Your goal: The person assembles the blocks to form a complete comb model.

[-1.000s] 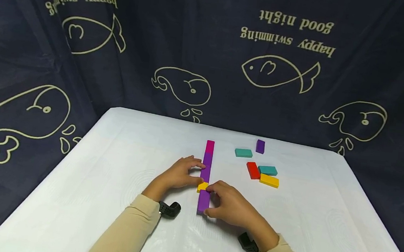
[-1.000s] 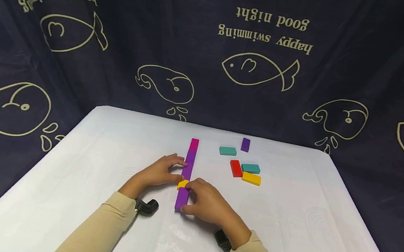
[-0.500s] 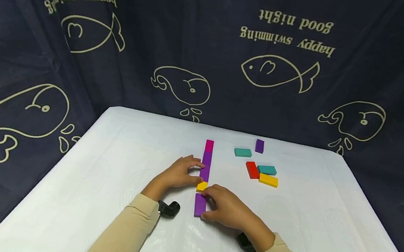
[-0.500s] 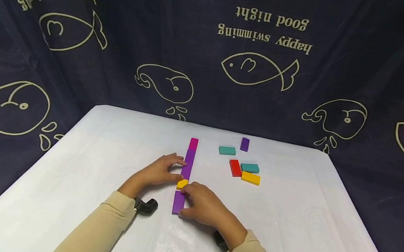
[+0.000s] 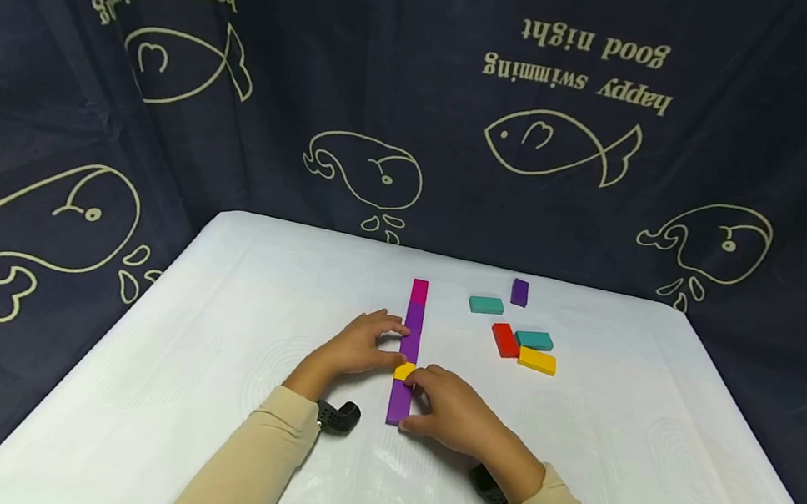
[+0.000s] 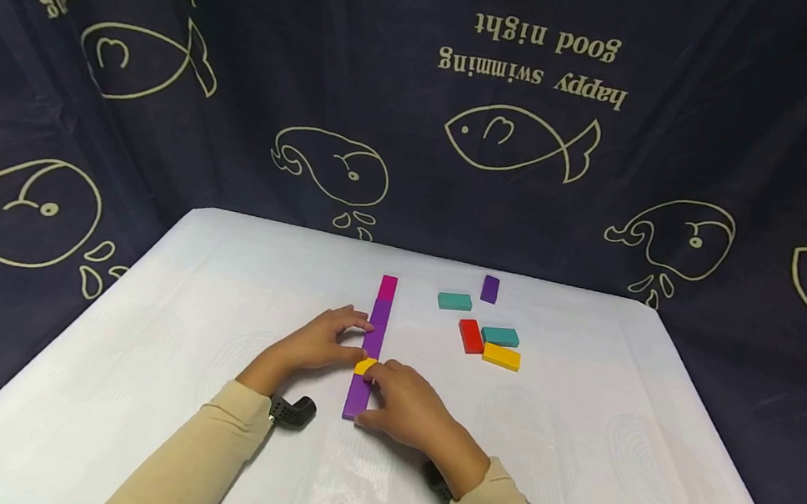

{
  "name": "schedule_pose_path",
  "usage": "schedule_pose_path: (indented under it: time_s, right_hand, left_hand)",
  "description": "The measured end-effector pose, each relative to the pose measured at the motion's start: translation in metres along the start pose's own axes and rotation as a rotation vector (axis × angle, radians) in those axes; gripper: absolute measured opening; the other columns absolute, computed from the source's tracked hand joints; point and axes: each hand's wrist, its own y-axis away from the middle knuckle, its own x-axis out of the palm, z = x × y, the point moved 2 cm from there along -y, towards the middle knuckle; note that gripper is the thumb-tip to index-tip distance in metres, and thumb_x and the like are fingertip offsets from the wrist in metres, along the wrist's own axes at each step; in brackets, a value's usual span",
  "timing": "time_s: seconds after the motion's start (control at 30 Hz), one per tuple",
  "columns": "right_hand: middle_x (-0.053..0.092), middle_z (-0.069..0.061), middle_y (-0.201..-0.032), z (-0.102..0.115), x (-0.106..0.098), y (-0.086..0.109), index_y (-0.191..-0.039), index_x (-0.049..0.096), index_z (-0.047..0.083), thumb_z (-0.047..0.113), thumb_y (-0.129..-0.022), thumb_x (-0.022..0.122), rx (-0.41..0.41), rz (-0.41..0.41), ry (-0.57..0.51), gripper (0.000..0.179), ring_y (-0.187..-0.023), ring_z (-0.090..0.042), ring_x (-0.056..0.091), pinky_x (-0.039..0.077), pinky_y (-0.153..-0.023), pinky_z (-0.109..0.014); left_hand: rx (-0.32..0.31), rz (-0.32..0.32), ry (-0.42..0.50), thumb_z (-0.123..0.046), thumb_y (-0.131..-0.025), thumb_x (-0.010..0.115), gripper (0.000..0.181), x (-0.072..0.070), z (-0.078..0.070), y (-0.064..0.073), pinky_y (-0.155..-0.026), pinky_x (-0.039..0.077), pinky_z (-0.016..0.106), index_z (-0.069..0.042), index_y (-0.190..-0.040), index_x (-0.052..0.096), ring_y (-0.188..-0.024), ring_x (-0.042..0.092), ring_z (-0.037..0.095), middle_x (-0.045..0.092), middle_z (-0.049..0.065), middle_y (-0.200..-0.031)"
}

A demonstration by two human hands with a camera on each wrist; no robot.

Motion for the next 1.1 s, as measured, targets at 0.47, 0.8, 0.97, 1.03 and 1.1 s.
schedule_pose_path:
  time_s: [0.47,0.8,0.97,1.03,1.1]
  right_hand:
    - [0.059,0.004,-0.096,-0.011,-0.007,-0.001,-0.119,0.065,0.010,0.029,-0.081,0.083,0.038,0.037,-0.159,0.046,-0.089,-0.015,0.054,0.051,-0.082,-0.034]
    - [0.064,-0.003,-0.117,-0.055,-0.036,0.010,-0.122,0.064,0.009,0.032,-0.086,0.078,0.122,-0.082,-0.192,0.045,-0.103,-0.023,0.059,0.052,-0.093,-0.046]
    - [0.063,-0.009,-0.123,-0.089,-0.053,0.022,-0.127,0.061,0.004,0.035,-0.089,0.075,0.183,-0.151,-0.231,0.051,-0.110,-0.029,0.058,0.050,-0.092,-0.048]
    - [0.063,-0.012,-0.122,-0.102,-0.060,0.028,-0.127,0.061,0.002,0.034,-0.089,0.074,0.211,-0.180,-0.247,0.052,-0.110,-0.030,0.058,0.051,-0.091,-0.048]
    - [0.063,-0.015,-0.120,-0.114,-0.067,0.033,-0.126,0.061,0.000,0.033,-0.090,0.074,0.237,-0.207,-0.248,0.051,-0.107,-0.031,0.058,0.051,-0.090,-0.048]
  left_hand:
    - [0.002,-0.002,0.000,-0.030,-0.085,0.076,0.046,0.000,0.001,0.001,-0.118,0.017,0.055,-0.014,-0.127,0.066,-0.143,0.031,0.038,0.052,0.012,-0.144]
    - [0.008,0.002,0.003,-0.029,-0.086,0.074,0.046,0.000,-0.002,0.000,-0.120,0.015,0.052,-0.013,-0.128,0.065,-0.144,0.030,0.036,0.053,0.011,-0.144]
    - [0.006,0.009,-0.002,-0.028,-0.086,0.074,0.046,0.000,-0.003,0.000,-0.120,0.013,0.050,-0.013,-0.129,0.065,-0.145,0.029,0.036,0.052,0.012,-0.144]
    - [0.011,0.009,-0.001,-0.027,-0.086,0.074,0.046,0.000,-0.003,0.000,-0.120,0.014,0.051,-0.012,-0.128,0.065,-0.144,0.030,0.036,0.053,0.012,-0.143]
    - [0.016,0.009,-0.003,-0.027,-0.086,0.074,0.046,0.000,-0.002,0.000,-0.120,0.014,0.051,-0.012,-0.128,0.065,-0.144,0.030,0.037,0.053,0.012,-0.143]
